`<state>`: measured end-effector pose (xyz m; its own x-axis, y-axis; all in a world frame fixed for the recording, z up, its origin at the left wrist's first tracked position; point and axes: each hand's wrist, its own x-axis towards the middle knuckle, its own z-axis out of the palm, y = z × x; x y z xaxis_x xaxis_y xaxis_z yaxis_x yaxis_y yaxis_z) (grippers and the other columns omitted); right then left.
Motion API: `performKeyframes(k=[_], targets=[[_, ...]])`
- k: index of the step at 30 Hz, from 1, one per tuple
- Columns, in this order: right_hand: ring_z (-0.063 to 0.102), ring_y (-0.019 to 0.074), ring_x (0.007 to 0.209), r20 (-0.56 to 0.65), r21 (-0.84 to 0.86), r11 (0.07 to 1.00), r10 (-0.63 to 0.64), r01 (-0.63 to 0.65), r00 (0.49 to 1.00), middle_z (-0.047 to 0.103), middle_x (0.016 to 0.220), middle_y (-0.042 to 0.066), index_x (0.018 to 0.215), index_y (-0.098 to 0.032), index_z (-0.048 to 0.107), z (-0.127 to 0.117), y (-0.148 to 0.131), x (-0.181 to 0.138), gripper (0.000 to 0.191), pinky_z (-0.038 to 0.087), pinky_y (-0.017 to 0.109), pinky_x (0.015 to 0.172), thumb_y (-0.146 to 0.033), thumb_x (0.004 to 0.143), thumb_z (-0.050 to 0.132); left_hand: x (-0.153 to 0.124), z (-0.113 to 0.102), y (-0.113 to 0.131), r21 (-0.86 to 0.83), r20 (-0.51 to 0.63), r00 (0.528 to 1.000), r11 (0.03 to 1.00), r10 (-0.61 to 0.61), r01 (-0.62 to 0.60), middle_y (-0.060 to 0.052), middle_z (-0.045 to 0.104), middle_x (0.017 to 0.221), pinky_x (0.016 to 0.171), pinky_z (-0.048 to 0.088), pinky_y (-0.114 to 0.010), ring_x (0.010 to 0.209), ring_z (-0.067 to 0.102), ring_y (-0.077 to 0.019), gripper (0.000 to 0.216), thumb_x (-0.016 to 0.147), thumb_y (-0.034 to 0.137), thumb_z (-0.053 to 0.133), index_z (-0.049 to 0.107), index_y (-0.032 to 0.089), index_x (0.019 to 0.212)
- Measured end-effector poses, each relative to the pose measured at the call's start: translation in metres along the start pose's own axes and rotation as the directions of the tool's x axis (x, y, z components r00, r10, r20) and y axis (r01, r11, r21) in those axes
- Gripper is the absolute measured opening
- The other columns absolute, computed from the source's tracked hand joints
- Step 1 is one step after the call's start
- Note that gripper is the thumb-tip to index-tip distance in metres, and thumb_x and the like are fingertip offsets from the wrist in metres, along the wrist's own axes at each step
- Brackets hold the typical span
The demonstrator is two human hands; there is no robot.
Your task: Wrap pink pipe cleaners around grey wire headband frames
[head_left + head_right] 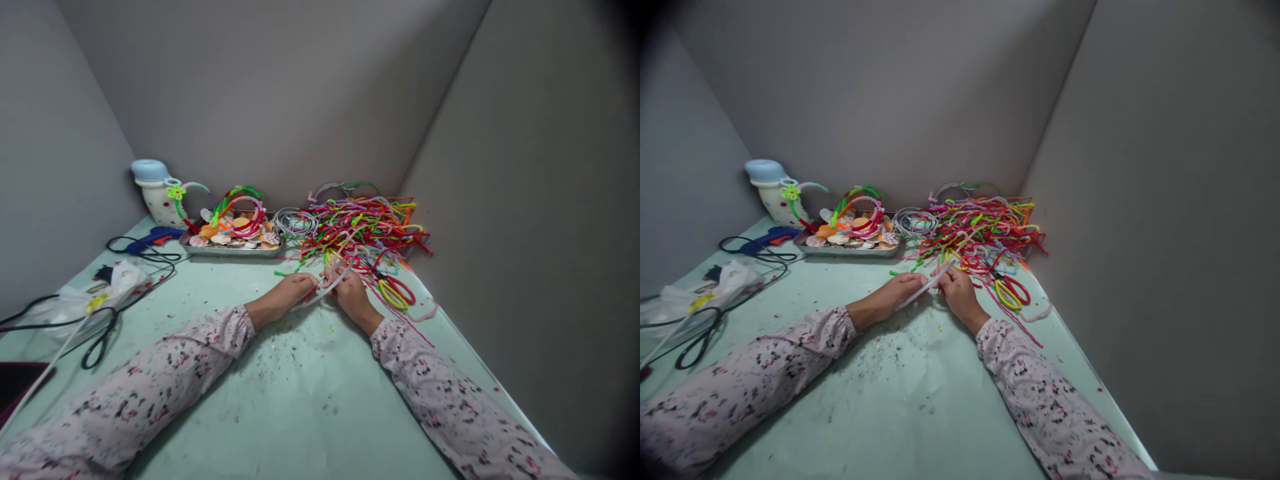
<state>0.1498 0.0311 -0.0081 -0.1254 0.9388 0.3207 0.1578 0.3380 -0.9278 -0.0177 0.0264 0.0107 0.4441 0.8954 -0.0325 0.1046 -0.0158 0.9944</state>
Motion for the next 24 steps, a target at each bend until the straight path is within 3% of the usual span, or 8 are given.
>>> performKeyframes(k=[10, 19, 24], targets=[[0.042, 0.0102, 0.045, -0.034, -0.014, 1.0, 0.015, -0.015, 0.999, 0.048, 0.05, -0.004, 0.064, -0.018, 0.053, 0.001, 0.002, 0.0, 0.023, 0.032, 0.022, 0.045, -0.03, 0.083, 0.048, 0.002, -0.003, -0.007, -0.01, 0.042, 0.998, 0.999, 0.044, -0.044, 0.002, 0.045, 0.059, 0.052, 0.026, -0.025, 0.054, 0.036, -0.0106, 0.027, 0.078, 0.041, 0.052, 0.052, 0.017, 0.065], [0.043, 0.0123, 0.051, -0.09, -0.186, 0.982, -0.044, 0.026, 0.995, 0.048, 0.053, -0.002, 0.059, -0.019, 0.05, 0.0, -0.004, 0.0, 0.032, 0.034, 0.024, 0.051, -0.039, 0.085, 0.048, -0.003, 0.001, 0.002, -0.009, 0.047, 0.997, 0.998, 0.065, -0.065, 0.003, 0.042, 0.054, 0.056, 0.028, -0.026, 0.054, 0.038, -0.0106, 0.028, 0.079, 0.031, 0.05, 0.046, 0.017, 0.056], [0.041, 0.0117, 0.048, -0.078, -0.118, 0.993, -0.028, 0.018, 0.997, 0.047, 0.052, -0.003, 0.06, -0.019, 0.049, 0.001, -0.002, 0.0, 0.031, 0.033, 0.024, 0.048, -0.038, 0.085, 0.048, -0.002, 0.002, 0.003, -0.043, 0.023, 0.999, 0.998, 0.041, -0.04, 0.002, 0.047, 0.056, 0.053, 0.026, -0.025, 0.053, 0.039, -0.01, 0.013, 0.073, 0.023, 0.051, 0.054, 0.017, 0.061]])
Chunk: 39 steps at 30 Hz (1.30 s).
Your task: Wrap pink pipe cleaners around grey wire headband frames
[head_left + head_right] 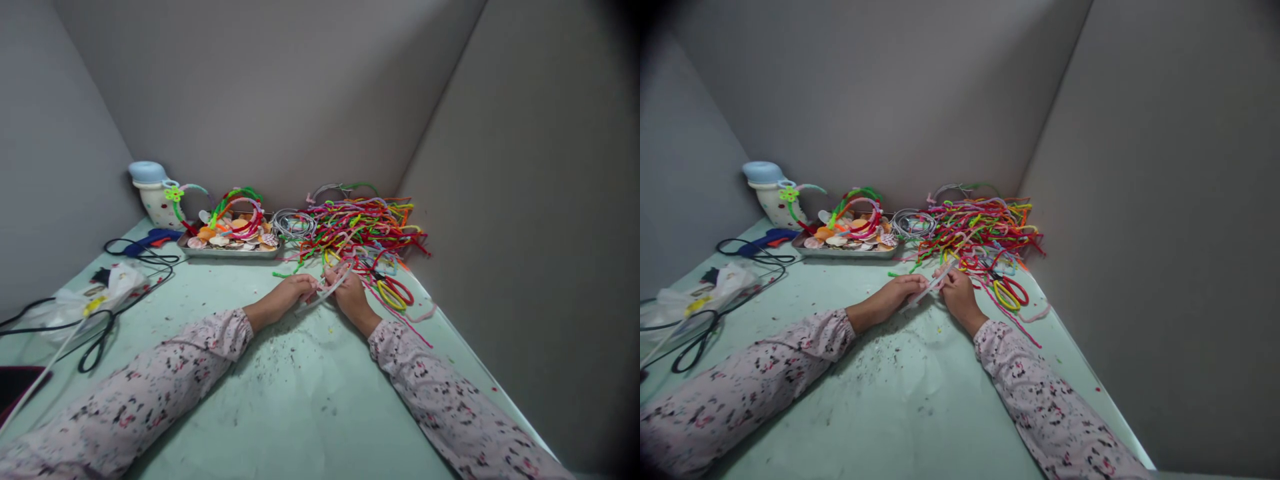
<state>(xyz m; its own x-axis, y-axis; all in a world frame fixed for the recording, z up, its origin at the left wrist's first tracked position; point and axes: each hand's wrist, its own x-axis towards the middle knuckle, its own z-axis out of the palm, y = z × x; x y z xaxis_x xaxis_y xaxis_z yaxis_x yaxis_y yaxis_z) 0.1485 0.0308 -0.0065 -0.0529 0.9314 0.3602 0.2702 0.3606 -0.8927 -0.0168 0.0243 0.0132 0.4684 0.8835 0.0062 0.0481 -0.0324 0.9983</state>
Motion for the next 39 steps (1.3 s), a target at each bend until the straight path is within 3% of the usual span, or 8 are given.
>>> performKeyframes(k=[7, 11, 16, 23, 30, 34, 39], targets=[[0.044, 0.0131, 0.053, 0.04, -0.035, 0.999, -0.019, 0.02, 0.999, 0.048, 0.054, -0.002, 0.06, -0.019, 0.049, -0.001, 0.003, 0.0, 0.031, 0.035, 0.025, 0.053, -0.037, 0.085, 0.047, 0.0, 0.002, -0.002, 0.011, -0.012, 0.997, 0.997, -0.076, 0.076, 0.004, 0.045, 0.053, 0.048, 0.019, -0.024, 0.047, 0.033, -0.0088, 0.016, 0.072, 0.031, 0.054, 0.057, 0.016, 0.069], [0.045, 0.0135, 0.053, 0.106, -0.043, 0.998, -0.039, 0.043, 0.994, 0.048, 0.055, -0.001, 0.058, -0.02, 0.045, -0.002, 0.007, 0.001, 0.034, 0.036, 0.025, 0.052, -0.036, 0.088, 0.042, -0.001, 0.003, 0.001, 0.036, -0.018, 0.998, 0.997, -0.068, 0.069, 0.003, 0.046, 0.054, 0.049, 0.021, -0.024, 0.048, 0.034, -0.0088, 0.015, 0.07, 0.031, 0.054, 0.056, 0.016, 0.068], [0.046, 0.0129, 0.053, 0.106, -0.06, 0.998, -0.028, 0.034, 0.994, 0.049, 0.055, -0.002, 0.059, -0.02, 0.045, -0.002, 0.009, 0.002, 0.034, 0.036, 0.024, 0.052, -0.037, 0.087, 0.042, 0.0, 0.001, 0.0, 0.033, -0.032, 0.998, 0.998, -0.06, 0.061, 0.003, 0.05, 0.056, 0.052, 0.027, -0.023, 0.052, 0.04, -0.0093, 0.016, 0.072, 0.031, 0.056, 0.058, 0.015, 0.07], [0.045, 0.0112, 0.049, 0.05, -0.075, 0.996, 0.045, -0.041, 0.998, 0.049, 0.049, -0.002, 0.055, -0.019, 0.046, -0.002, 0.005, 0.0, 0.036, 0.034, 0.023, 0.05, -0.037, 0.086, 0.042, 0.005, -0.002, -0.016, 0.052, -0.069, 0.997, 0.998, 0.038, -0.034, 0.001, 0.058, 0.072, 0.058, 0.034, -0.022, 0.061, 0.048, -0.009, 0.023, 0.068, 0.031, 0.069, 0.061, 0.014, 0.08], [0.044, 0.0092, 0.041, 0.001, 0.162, 0.956, 0.249, -0.246, 0.968, 0.051, 0.047, -0.002, 0.057, -0.018, 0.053, 0.003, 0.0, 0.001, 0.021, 0.033, 0.021, 0.042, -0.031, 0.073, 0.05, 0.005, -0.003, -0.015, 0.023, -0.147, 0.987, 0.998, 0.067, -0.064, 0.0, 0.059, 0.076, 0.057, 0.038, -0.022, 0.063, 0.051, -0.0101, 0.038, 0.065, 0.039, 0.075, 0.059, 0.015, 0.089], [0.045, 0.0095, 0.04, -0.001, 0.24, 0.915, 0.335, -0.325, 0.942, 0.055, 0.048, -0.001, 0.062, -0.016, 0.058, 0.003, 0.001, 0.003, 0.021, 0.033, 0.021, 0.04, -0.033, 0.071, 0.05, 0.002, -0.003, -0.01, 0.151, -0.243, 0.954, 0.978, 0.175, -0.141, 0.0, 0.058, 0.079, 0.062, 0.039, -0.023, 0.069, 0.051, -0.0116, 0.037, 0.064, 0.036, 0.074, 0.058, 0.017, 0.09], [0.044, 0.009, 0.039, 0.019, 0.241, 0.917, 0.323, -0.318, 0.946, 0.053, 0.045, -0.002, 0.061, -0.016, 0.058, 0.002, -0.001, 0.003, 0.02, 0.032, 0.02, 0.039, -0.031, 0.07, 0.049, 0.001, 0.0, -0.011, 0.296, -0.265, 0.934, 0.942, 0.241, -0.159, -0.001, 0.059, 0.081, 0.067, 0.041, -0.025, 0.074, 0.053, -0.0142, 0.027, 0.068, 0.032, 0.069, 0.06, 0.016, 0.088]])
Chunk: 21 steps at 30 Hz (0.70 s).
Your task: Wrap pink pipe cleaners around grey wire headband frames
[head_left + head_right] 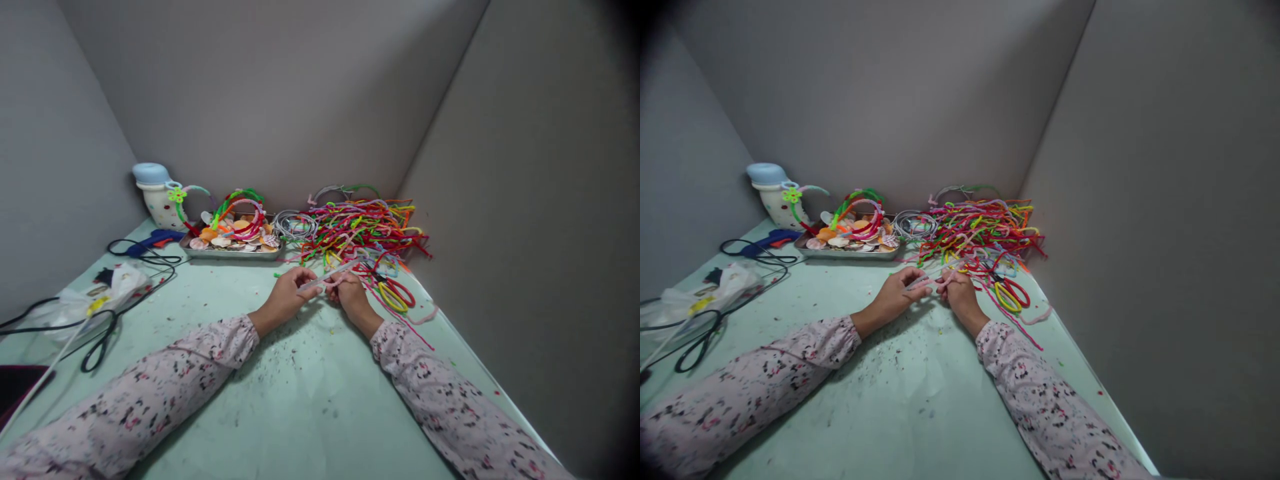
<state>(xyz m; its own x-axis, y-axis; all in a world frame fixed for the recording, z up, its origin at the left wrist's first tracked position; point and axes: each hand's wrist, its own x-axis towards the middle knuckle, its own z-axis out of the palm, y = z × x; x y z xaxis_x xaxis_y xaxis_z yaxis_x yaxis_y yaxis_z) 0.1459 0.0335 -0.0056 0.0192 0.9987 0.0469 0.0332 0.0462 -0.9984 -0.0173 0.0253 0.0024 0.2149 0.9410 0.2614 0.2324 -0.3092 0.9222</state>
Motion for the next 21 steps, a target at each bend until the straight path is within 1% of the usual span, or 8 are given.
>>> performKeyframes(k=[5, 9, 13, 17, 21], targets=[[0.045, 0.0086, 0.039, 0.018, -0.018, 1.0, -0.005, 0.006, 1.0, 0.056, 0.048, -0.001, 0.06, -0.016, 0.058, 0.0011, 0.0012, -0.0007, 0.021, 0.032, 0.019, 0.039, -0.031, 0.072, 0.05, -0.0026, 0.0007, 0.0013, 0.104, -0.034, 0.999, 0.994, 0.032, -0.029, -0.002, 0.061, 0.081, 0.067, 0.041, -0.025, 0.074, 0.054, -0.0147, 0.022, 0.072, 0.03, 0.064, 0.061, 0.016, 0.088], [0.045, 0.0088, 0.04, 0.05, -0.041, 0.999, -0.02, 0.022, 0.999, 0.055, 0.048, 0.0, 0.056, -0.016, 0.056, 0.0033, 0.0031, -0.0023, 0.032, 0.033, 0.02, 0.039, -0.038, 0.078, 0.05, -0.0043, -0.0003, 0.0034, 0.158, -0.036, 0.997, 0.985, 0.067, -0.061, -0.002, 0.06, 0.08, 0.067, 0.04, -0.025, 0.075, 0.054, -0.0154, 0.018, 0.075, 0.03, 0.061, 0.062, 0.016, 0.085], [0.046, 0.0091, 0.041, 0.079, -0.08, 0.995, -0.046, 0.052, 0.996, 0.055, 0.049, 0.001, 0.055, -0.016, 0.057, 0.0045, 0.0048, -0.0034, 0.038, 0.034, 0.02, 0.04, -0.041, 0.081, 0.049, -0.0045, 0.0001, 0.001, 0.14, -0.058, 0.997, 0.989, 0.053, -0.045, -0.002, 0.06, 0.078, 0.065, 0.039, -0.024, 0.073, 0.054, -0.0149, 0.015, 0.076, 0.029, 0.06, 0.063, 0.017, 0.083], [0.047, 0.0094, 0.042, 0.082, -0.108, 0.992, -0.051, 0.06, 0.995, 0.054, 0.048, 0.0, 0.055, -0.016, 0.057, 0.0036, 0.0068, -0.0022, 0.038, 0.035, 0.02, 0.041, -0.041, 0.082, 0.048, -0.0044, 0.0014, -0.0009, 0.096, -0.081, 0.997, 0.995, 0.007, 0.001, -0.001, 0.059, 0.072, 0.06, 0.038, -0.023, 0.067, 0.051, -0.0138, 0.016, 0.074, 0.032, 0.062, 0.063, 0.017, 0.08], [0.047, 0.0097, 0.042, 0.099, -0.149, 0.983, -0.09, 0.104, 0.991, 0.053, 0.047, -0.001, 0.056, -0.016, 0.057, 0.0023, 0.0082, -0.0015, 0.04, 0.035, 0.02, 0.042, -0.042, 0.084, 0.047, -0.0052, 0.0014, 0.0019, 0.079, -0.09, 0.996, 0.997, 0.004, 0.004, 0.0, 0.058, 0.071, 0.059, 0.037, -0.023, 0.066, 0.05, -0.0132, 0.016, 0.074, 0.033, 0.062, 0.062, 0.017, 0.077]])
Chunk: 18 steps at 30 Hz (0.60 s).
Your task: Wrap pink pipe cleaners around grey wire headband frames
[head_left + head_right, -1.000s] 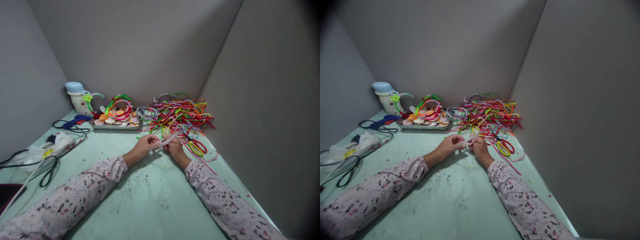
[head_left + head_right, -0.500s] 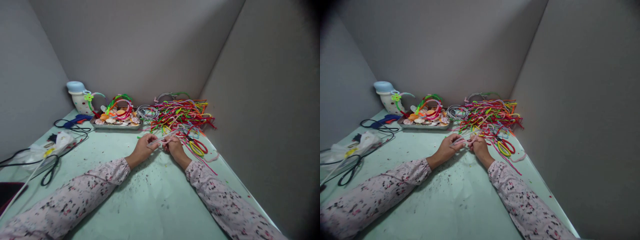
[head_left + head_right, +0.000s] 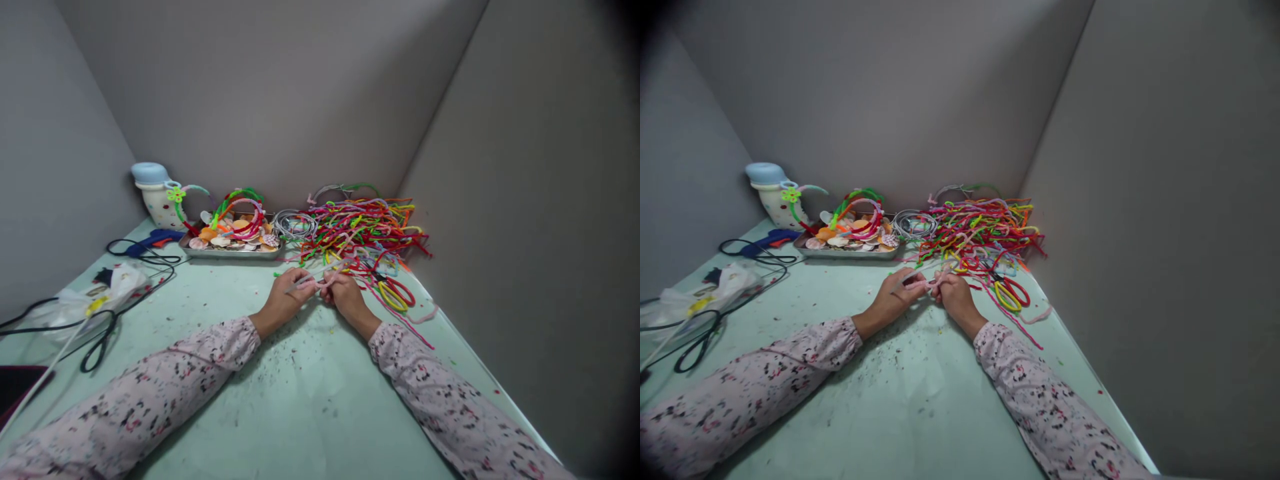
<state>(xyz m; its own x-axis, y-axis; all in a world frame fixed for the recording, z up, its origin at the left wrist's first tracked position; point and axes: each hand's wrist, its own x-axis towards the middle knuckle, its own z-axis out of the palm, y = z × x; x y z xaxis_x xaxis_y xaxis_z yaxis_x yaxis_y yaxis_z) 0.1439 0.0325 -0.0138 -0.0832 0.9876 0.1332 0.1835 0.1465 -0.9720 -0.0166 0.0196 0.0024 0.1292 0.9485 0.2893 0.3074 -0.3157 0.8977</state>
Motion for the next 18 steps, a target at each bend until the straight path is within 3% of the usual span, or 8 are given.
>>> performKeyframes(k=[10, 18], targets=[[0.046, 0.0103, 0.04, 0.029, 0.02, 1.0, 0.014, -0.015, 0.999, 0.053, 0.044, -0.001, 0.054, -0.016, 0.059, 0.001, -0.012, -0.003, 0.04, 0.035, 0.022, 0.042, -0.041, 0.084, 0.048, -0.001, 0.0, -0.001, -0.074, 0.02, 0.999, 0.996, -0.041, 0.043, 0.001, 0.058, 0.07, 0.057, 0.037, -0.022, 0.064, 0.05, -0.0115, 0.017, 0.075, 0.033, 0.06, 0.059, 0.016, 0.078], [0.047, 0.0105, 0.042, 0.026, 0.029, 1.0, 0.003, -0.003, 1.0, 0.054, 0.046, -0.001, 0.057, -0.016, 0.059, 0.0, -0.007, -0.003, 0.035, 0.035, 0.021, 0.042, -0.037, 0.082, 0.047, 0.0, 0.001, -0.002, -0.106, 0.007, 0.998, 0.993, -0.055, 0.055, -0.001, 0.061, 0.074, 0.06, 0.039, -0.022, 0.067, 0.055, -0.0131, 0.02, 0.074, 0.035, 0.061, 0.058, 0.016, 0.078]])
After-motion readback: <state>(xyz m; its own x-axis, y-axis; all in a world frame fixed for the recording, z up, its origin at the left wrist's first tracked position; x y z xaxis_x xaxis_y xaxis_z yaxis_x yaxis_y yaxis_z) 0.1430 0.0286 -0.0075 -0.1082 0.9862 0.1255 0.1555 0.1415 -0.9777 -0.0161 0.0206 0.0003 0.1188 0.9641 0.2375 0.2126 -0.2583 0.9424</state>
